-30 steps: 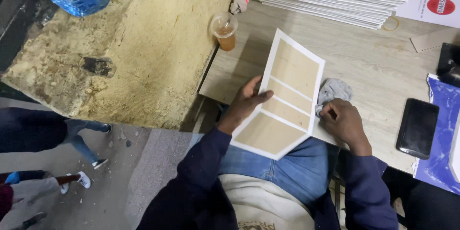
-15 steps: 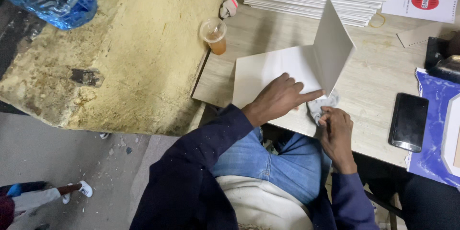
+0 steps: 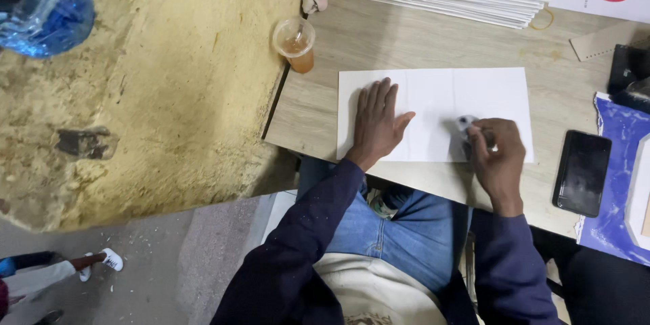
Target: The person sits on the floor and wipes a rectangular piece of paper with a cloth. They flip the paper over to clean the other side and continue wiping the surface thoroughly.
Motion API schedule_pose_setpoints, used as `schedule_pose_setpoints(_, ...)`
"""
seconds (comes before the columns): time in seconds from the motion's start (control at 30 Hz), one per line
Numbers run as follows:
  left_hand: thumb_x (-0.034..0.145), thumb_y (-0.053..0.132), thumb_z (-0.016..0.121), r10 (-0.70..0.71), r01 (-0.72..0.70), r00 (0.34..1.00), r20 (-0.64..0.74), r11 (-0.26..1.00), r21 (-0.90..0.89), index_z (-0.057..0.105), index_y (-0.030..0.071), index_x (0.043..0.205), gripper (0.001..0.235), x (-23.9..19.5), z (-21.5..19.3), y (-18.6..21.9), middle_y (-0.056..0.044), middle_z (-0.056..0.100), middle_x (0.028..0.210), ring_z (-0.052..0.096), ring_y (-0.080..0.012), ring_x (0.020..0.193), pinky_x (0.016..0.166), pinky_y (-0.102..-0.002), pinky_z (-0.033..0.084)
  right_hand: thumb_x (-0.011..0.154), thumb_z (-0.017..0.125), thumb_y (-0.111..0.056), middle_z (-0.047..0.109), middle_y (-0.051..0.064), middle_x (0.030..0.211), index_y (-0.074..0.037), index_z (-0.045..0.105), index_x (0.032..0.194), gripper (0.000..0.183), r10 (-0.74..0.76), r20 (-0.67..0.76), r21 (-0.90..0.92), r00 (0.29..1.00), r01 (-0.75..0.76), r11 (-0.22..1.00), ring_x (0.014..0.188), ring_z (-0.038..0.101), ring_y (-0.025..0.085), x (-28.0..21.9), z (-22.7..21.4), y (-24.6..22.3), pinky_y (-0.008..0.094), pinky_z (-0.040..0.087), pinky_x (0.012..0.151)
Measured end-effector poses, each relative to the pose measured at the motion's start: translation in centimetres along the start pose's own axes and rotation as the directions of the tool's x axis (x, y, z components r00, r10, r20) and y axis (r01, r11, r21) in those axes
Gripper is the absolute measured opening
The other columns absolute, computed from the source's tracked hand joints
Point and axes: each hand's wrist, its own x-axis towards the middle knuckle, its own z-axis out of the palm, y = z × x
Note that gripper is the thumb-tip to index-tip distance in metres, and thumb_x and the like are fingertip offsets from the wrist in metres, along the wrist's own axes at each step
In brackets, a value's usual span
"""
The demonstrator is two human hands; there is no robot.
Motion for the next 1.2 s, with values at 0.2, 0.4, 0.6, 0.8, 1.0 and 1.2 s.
schedule_pose_setpoints(0.2,0.108,0.053,0.060,-0.015,0.014,1.000,0.004,0.997,0.076,0.055,-0.003,0.150,0.070,1.7,-1.0,-3.8,-0.029,0.055,0.157,0.051,-0.0446,0.151,0.126,-0.060,0.040,0.104,0.079,-0.023,0.069,0.018,0.128,-0.014,0.084,0.122,0.020,0.291,0.414,-0.252,0.862,-0.199,0.947,0.124,0.067,0.045,-1.0,2.4,0.5,0.053,0.057,0.099)
schedule_pose_setpoints(0.4,0.092,0.091,0.042,0.062,-0.116,0.971,0.229,0.966,0.230,0.047,0.006,0.162,0.111,2.2,-0.7,-3.8,-0.019,0.038,0.174,0.035,-0.0331,0.164,0.137,-0.055,0.018,0.110,0.065,-0.013,0.076,0.016,0.123,-0.011,0.084,0.119,0.021,0.259,0.508,-0.446,0.821,-0.006,0.895,0.118,0.070,0.040,7.4,5.9,0.1,0.048,0.057,0.097)
schedule_pose_setpoints(0.6,0.103,0.076,0.038,0.003,-0.026,0.988,0.156,0.989,0.145,0.048,0.005,0.160,0.092,1.9,-0.7,-3.8,-0.019,0.043,0.171,0.039,-0.0318,0.162,0.136,-0.055,0.022,0.112,0.065,-0.008,0.077,0.010,0.107,-0.015,0.088,0.112,0.024,0.152,0.314,-0.576,0.937,0.061,0.815,0.094,0.068,0.027,12.8,11.6,4.5,0.035,0.055,0.078)
schedule_pose_setpoints(0.8,0.110,0.058,0.046,-0.097,0.054,0.968,0.233,0.981,0.186,0.045,0.005,0.163,0.075,1.9,-0.5,-4.0,-0.018,0.040,0.174,0.034,-0.0310,0.165,0.138,-0.053,0.018,0.083,0.077,-0.008,0.072,0.011,0.114,-0.008,0.083,0.103,0.021,0.166,0.466,-0.500,0.869,0.104,0.860,0.108,0.069,0.036,0.4,8.3,-5.2,0.045,0.057,0.089)
schedule_pose_setpoints(1.0,0.110,0.059,0.046,-0.080,0.029,0.968,0.239,0.977,0.209,0.044,0.006,0.165,0.076,1.7,-0.6,-3.5,-0.017,0.035,0.176,0.029,-0.0305,0.166,0.138,-0.053,0.011,0.091,0.075,-0.009,0.073,0.013,0.111,-0.009,0.083,0.107,0.018,0.142,0.470,-0.468,0.871,0.110,0.877,0.100,0.071,0.039,6.1,8.9,-5.7,0.049,0.058,0.081)
schedule_pose_setpoints(1.2,0.111,0.052,0.047,-0.134,0.099,0.976,0.172,0.976,0.196,0.045,0.006,0.163,0.069,1.2,-0.2,-3.4,-0.017,0.038,0.175,0.032,-0.0304,0.166,0.138,-0.053,0.015,0.102,0.070,-0.006,0.074,0.003,0.108,-0.015,0.086,0.106,0.019,0.109,0.320,-0.615,0.941,0.119,0.780,0.094,0.070,0.024,12.6,13.8,-0.7,0.037,0.059,0.077)
